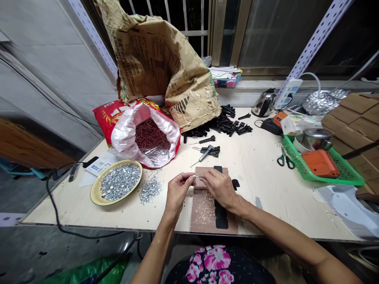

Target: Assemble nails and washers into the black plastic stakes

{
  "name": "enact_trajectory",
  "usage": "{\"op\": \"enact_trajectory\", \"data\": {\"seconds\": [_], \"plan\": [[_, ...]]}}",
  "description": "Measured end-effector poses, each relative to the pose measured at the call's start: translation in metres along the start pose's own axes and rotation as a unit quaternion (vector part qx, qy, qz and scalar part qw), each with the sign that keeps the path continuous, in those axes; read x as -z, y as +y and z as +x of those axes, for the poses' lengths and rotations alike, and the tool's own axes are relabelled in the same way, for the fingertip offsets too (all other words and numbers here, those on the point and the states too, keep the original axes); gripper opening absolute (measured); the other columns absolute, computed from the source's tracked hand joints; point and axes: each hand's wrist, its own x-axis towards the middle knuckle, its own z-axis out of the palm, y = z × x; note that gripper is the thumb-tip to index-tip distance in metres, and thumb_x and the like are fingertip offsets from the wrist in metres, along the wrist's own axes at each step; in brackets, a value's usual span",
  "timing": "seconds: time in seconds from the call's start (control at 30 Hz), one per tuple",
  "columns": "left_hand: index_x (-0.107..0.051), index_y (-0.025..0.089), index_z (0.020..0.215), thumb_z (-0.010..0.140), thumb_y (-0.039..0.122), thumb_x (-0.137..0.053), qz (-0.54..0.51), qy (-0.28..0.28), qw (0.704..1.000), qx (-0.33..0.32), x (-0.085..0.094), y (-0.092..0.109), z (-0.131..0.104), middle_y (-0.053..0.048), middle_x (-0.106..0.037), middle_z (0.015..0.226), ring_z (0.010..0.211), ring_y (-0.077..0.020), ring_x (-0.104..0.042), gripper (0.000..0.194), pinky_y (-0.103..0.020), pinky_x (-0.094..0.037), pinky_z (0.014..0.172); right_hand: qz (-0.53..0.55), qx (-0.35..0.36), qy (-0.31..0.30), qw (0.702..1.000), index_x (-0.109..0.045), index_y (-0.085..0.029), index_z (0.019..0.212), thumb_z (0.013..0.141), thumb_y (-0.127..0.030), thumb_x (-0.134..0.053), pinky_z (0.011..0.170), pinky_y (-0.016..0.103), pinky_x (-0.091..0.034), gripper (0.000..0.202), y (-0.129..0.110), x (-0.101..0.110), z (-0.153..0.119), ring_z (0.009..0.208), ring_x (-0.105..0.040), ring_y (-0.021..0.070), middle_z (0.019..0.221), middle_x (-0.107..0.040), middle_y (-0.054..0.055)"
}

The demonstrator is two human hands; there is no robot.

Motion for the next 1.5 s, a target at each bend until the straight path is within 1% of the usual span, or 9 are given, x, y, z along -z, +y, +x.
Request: {"op": "enact_trajectory", "data": {"seconds": [0.27, 0.53, 0.77, 0.9, 1.07, 1.17, 1.3, 1.43, 1.5], "plan": [[-0.070, 0.013, 0.084, 0.067, 0.031, -0.074, 0.010, -0.018, 1.000, 0.015, -0.013, -0.007, -0.001, -0.001, -0.066, 0.068, 0.064, -0.0102, -0.059, 0.025, -0.022, -0.046, 0.066, 0.123, -0.041, -0.051, 0.990, -0.062, -0.021, 0.107, 0.092, -0.020, -0.046, 0.070, 0.025, -0.047, 0.022, 0.021, 0.012, -0.016, 0.078, -0.055, 0.0143, 0.086, -0.054, 0.004], [-0.071, 0.016, 0.095, 0.069, 0.036, -0.071, 0.000, -0.105, 0.992, 0.073, -0.049, -0.025, -0.007, -0.005, -0.072, 0.084, 0.073, -0.0143, -0.063, 0.033, -0.026, -0.050, 0.073, 0.085, -0.076, -0.036, 0.993, -0.065, -0.021, 0.101, 0.092, -0.025, -0.049, 0.070, 0.025, -0.047, 0.019, 0.057, 0.033, -0.048, 0.079, -0.056, 0.0129, 0.090, -0.056, 0.004], [-0.069, 0.015, 0.101, 0.073, 0.040, -0.067, 0.023, -0.107, 0.991, 0.079, -0.053, -0.032, -0.007, -0.006, -0.071, 0.085, 0.073, -0.0146, -0.063, 0.038, -0.029, -0.051, 0.076, 0.080, -0.051, -0.042, 0.995, -0.064, -0.021, 0.103, 0.093, -0.026, -0.048, 0.070, 0.023, -0.045, 0.020, 0.068, 0.035, -0.056, 0.079, -0.056, 0.0116, 0.089, -0.056, 0.003], [-0.065, 0.018, 0.112, 0.081, 0.043, -0.056, 0.179, -0.054, 0.982, -0.023, -0.044, -0.029, -0.007, -0.008, -0.068, 0.099, 0.087, -0.0194, -0.063, 0.040, -0.037, -0.050, 0.085, 0.043, -0.049, -0.044, 0.997, -0.064, -0.020, 0.102, 0.094, -0.027, -0.046, 0.068, 0.023, -0.042, 0.020, 0.075, 0.034, -0.053, 0.078, -0.054, 0.0116, 0.090, -0.056, 0.003], [-0.060, 0.015, 0.120, 0.089, 0.034, -0.044, 0.415, -0.030, 0.885, -0.211, -0.035, -0.048, -0.003, -0.013, -0.055, 0.129, 0.128, -0.0294, -0.040, 0.039, -0.048, -0.033, 0.106, -0.068, -0.041, -0.048, 0.996, -0.065, -0.019, 0.093, 0.093, -0.028, -0.047, 0.067, 0.025, -0.037, 0.020, 0.100, 0.025, -0.039, 0.077, -0.051, 0.0129, 0.085, -0.058, 0.002], [-0.050, 0.011, 0.129, 0.091, 0.031, -0.039, 0.469, -0.065, 0.850, -0.231, -0.035, -0.067, 0.001, -0.014, -0.041, 0.143, 0.138, -0.0309, -0.023, 0.045, -0.051, -0.027, 0.110, -0.083, 0.025, -0.066, 0.994, -0.064, -0.017, 0.093, 0.094, -0.024, -0.046, 0.066, 0.025, -0.036, 0.020, 0.109, 0.017, -0.044, 0.076, -0.049, 0.0121, 0.083, -0.059, 0.002], [-0.045, 0.010, 0.133, 0.092, 0.031, -0.035, 0.495, -0.070, 0.832, -0.242, -0.035, -0.081, 0.001, -0.016, -0.036, 0.146, 0.139, -0.0299, -0.018, 0.047, -0.052, -0.027, 0.110, -0.056, 0.177, -0.109, 0.976, -0.063, -0.018, 0.098, 0.096, -0.019, -0.042, 0.065, 0.024, -0.036, 0.021, 0.110, 0.014, -0.057, 0.077, -0.048, 0.0119, 0.082, -0.061, 0.001], [-0.044, 0.012, 0.134, 0.093, 0.031, -0.035, 0.494, -0.063, 0.829, -0.253, -0.035, -0.082, 0.001, -0.015, -0.036, 0.146, 0.139, -0.0288, -0.019, 0.047, -0.052, -0.027, 0.110, -0.079, 0.080, -0.058, 0.992, -0.063, -0.015, 0.092, 0.096, -0.020, -0.039, 0.060, 0.023, -0.036, 0.025, 0.112, 0.013, -0.056, 0.075, -0.046, 0.0129, 0.079, -0.060, 0.003], [-0.044, 0.012, 0.134, 0.093, 0.031, -0.035, 0.495, -0.062, 0.829, -0.252, -0.035, -0.082, 0.002, -0.016, -0.037, 0.146, 0.139, -0.0287, -0.019, 0.046, -0.052, -0.028, 0.110, -0.068, 0.131, -0.078, 0.986, -0.063, -0.015, 0.091, 0.096, -0.019, -0.039, 0.059, 0.023, -0.036, 0.025, 0.112, 0.013, -0.056, 0.073, -0.046, 0.0124, 0.076, -0.059, 0.002]]}}
